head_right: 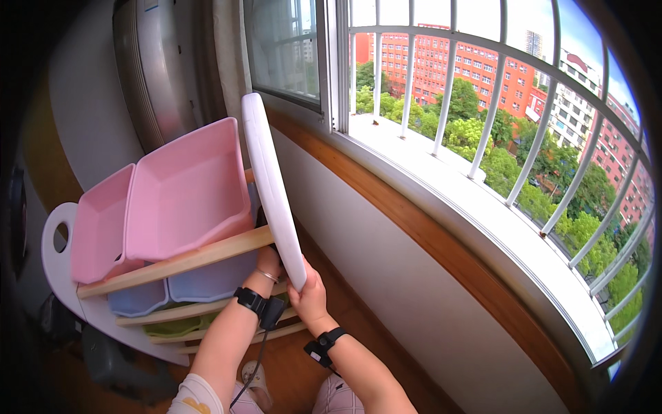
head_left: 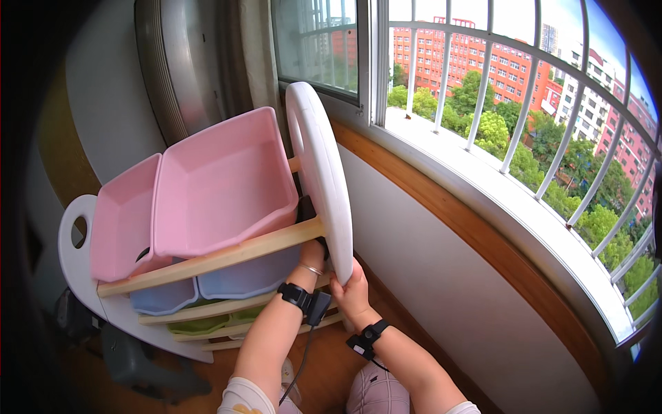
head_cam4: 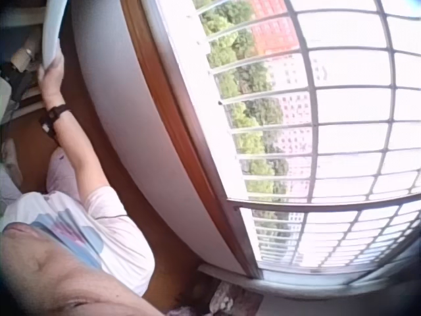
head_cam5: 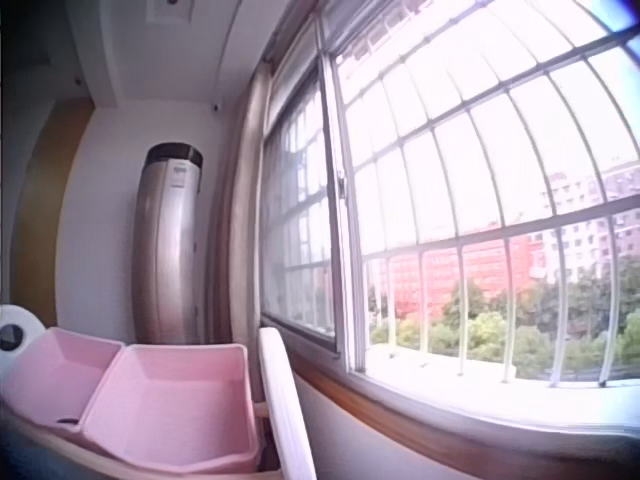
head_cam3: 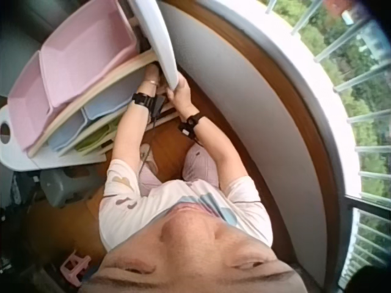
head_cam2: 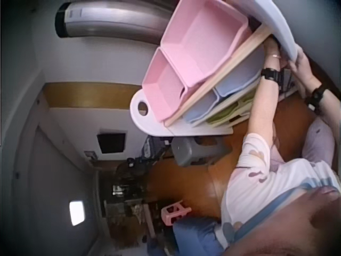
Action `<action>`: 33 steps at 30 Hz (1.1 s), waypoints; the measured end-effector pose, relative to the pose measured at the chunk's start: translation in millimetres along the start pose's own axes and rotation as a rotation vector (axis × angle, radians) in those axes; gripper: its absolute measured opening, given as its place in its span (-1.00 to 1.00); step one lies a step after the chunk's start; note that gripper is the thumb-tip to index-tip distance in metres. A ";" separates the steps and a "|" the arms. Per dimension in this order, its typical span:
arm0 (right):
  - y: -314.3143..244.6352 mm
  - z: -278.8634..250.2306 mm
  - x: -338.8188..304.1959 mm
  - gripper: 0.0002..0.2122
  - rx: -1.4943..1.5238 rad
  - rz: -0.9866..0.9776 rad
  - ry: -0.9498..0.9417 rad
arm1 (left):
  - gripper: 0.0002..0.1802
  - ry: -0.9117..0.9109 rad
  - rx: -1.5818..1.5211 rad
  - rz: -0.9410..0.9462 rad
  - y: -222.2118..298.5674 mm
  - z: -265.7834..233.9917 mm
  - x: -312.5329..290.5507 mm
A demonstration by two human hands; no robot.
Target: The person wipes the interior and exterior of a plastic storage bin using a cloth, then wipes the frame of the storage unit and a vertical appliance.
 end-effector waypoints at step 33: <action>2.8 5.6 -12.5 -0.54 -0.103 0.019 -0.072 | -0.52 -0.176 0.609 0.033 6.6 9.7 -15.8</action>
Point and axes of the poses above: each hand's wrist, its own x-axis towards the middle knuckle, its own z-axis out of the palm, y = z × x, the point moved 4 cm from there along x, towards the middle knuckle, and after that the axes turned 14 degrees about -z, right-handed, at the moved point
